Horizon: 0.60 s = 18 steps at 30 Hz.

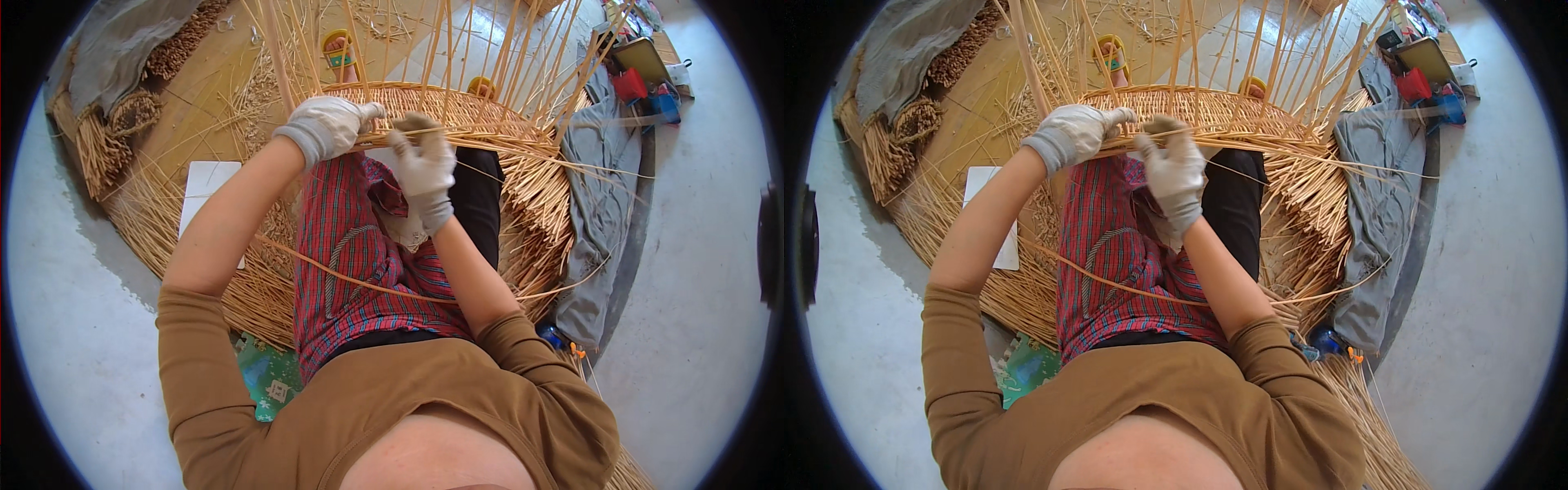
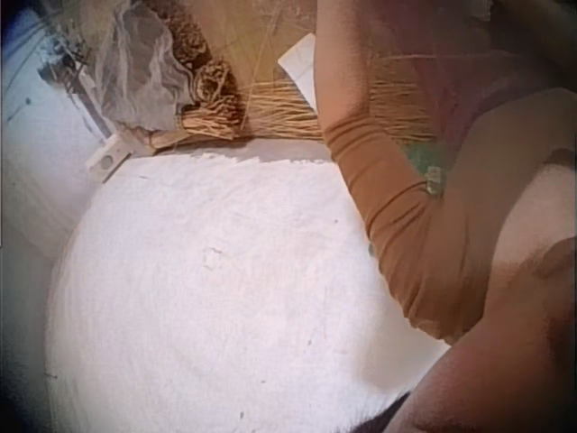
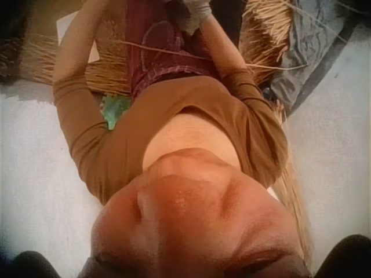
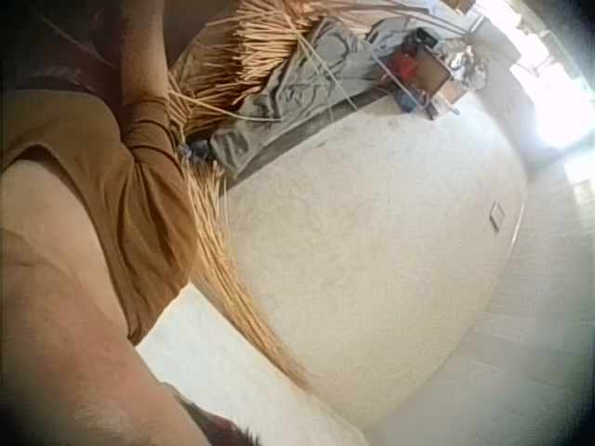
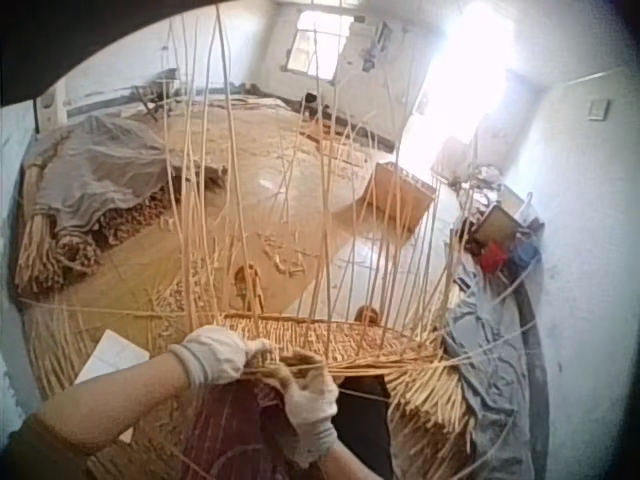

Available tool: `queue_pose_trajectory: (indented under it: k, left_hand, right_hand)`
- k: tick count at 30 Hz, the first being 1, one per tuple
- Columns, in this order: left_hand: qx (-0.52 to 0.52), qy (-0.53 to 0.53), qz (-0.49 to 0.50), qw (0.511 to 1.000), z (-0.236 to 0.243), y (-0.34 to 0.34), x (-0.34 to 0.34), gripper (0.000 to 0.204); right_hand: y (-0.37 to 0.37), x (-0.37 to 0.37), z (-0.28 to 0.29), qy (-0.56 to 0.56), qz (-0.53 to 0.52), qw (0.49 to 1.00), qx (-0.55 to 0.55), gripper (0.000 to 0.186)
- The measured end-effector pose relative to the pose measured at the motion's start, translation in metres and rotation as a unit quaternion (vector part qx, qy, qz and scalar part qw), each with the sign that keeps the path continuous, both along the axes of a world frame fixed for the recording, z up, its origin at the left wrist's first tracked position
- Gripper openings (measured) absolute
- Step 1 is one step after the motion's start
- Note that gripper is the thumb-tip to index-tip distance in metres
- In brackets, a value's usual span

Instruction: Weaving a large wicker basket or mat using long wooden strips.

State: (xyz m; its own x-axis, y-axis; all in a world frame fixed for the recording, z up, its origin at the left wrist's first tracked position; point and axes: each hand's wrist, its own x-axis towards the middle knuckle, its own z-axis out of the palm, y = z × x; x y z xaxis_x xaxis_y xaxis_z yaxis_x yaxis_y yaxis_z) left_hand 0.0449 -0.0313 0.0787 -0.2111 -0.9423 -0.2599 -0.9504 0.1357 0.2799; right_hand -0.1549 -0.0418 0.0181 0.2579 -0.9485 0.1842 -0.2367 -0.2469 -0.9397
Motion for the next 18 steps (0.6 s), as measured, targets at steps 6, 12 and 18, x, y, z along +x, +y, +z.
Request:
queue_pose_trajectory:
  k: [6,12,18]
  left_hand:
    - [-0.089,0.05,0.067,0.993,-0.037,0.013,-0.002,0.042]
    - [-0.106,0.05,0.126,0.985,-0.027,0.019,-0.015,0.044]
    - [-0.076,0.083,0.173,0.978,-0.031,0.017,-0.016,0.048]
  right_hand:
    - [-0.064,-0.034,0.027,0.09,-0.005,0.996,0.004,0.037]
    - [-0.118,0.054,0.067,0.351,-0.004,0.897,-0.269,0.072]
    - [-0.115,0.081,0.063,0.276,0.081,0.901,-0.324,0.07]
